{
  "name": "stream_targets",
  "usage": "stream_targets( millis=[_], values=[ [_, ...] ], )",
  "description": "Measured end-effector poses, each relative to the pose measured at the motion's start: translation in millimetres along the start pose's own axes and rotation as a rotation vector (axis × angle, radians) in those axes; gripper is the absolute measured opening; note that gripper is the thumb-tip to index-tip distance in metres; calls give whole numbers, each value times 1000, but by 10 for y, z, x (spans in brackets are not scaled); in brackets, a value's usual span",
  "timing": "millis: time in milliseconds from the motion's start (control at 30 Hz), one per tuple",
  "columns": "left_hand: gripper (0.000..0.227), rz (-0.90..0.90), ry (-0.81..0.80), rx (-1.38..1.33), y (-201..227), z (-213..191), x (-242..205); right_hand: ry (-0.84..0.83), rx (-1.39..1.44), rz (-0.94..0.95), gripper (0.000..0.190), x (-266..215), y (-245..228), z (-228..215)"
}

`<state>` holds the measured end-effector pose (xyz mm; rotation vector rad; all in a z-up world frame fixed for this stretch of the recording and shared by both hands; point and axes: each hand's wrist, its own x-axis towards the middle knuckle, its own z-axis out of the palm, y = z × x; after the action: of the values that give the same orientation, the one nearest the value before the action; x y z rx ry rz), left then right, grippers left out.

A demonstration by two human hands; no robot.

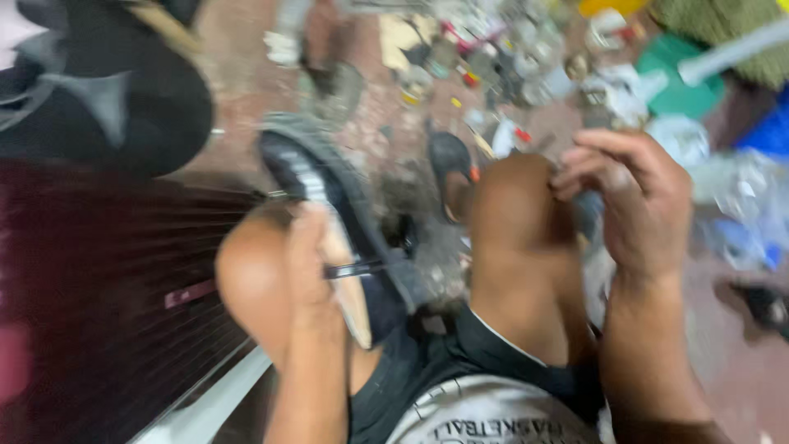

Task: The person uses a pointed tool to scrape and clean the textured sole of a black shoe, then picks up a black heeled shoe and scrapes its sole. The person also handles a separate black shoe sole piece and a brush.

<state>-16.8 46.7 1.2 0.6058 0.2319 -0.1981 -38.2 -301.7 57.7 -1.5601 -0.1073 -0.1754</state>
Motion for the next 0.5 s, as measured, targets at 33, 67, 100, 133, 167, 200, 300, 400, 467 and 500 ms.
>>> stream_targets(
  millis=[33,67,100,133,167,200,300,400,467,500],
  values=[
    [33,-44,-7,-1,-20,-105,-8,46,5,35,41,-79,216,-109],
    [34,-77,-6,-15,1,-210,-21,95,-4,146,39,-207,448,-185],
    [35,-110,-13,-9,-6,-196,18,147,2,250,36,-295,681,-320],
    [36,-145,-19,-12,-3,-159,58,175,23,360,34,-383,913,-468],
    [37,-162,-27,-13,3,-179,103,187,49,463,33,-465,1193,-559],
    [37,-180,-38,-21,22,-208,140,250,-36,559,31,-604,1451,-627],
    [40,-216,-76,-31,65,-215,196,435,28,770,31,-1022,2069,-887],
    [43,-273,-115,-47,-27,-245,252,531,134,897,32,-1370,2471,-1019],
    [44,-297,-141,-62,-39,-278,291,533,154,968,31,-1403,2648,-1019],
    [45,-304,-151,-69,-17,-300,300,513,155,1009,31,-1360,2727,-991]
  ],
)
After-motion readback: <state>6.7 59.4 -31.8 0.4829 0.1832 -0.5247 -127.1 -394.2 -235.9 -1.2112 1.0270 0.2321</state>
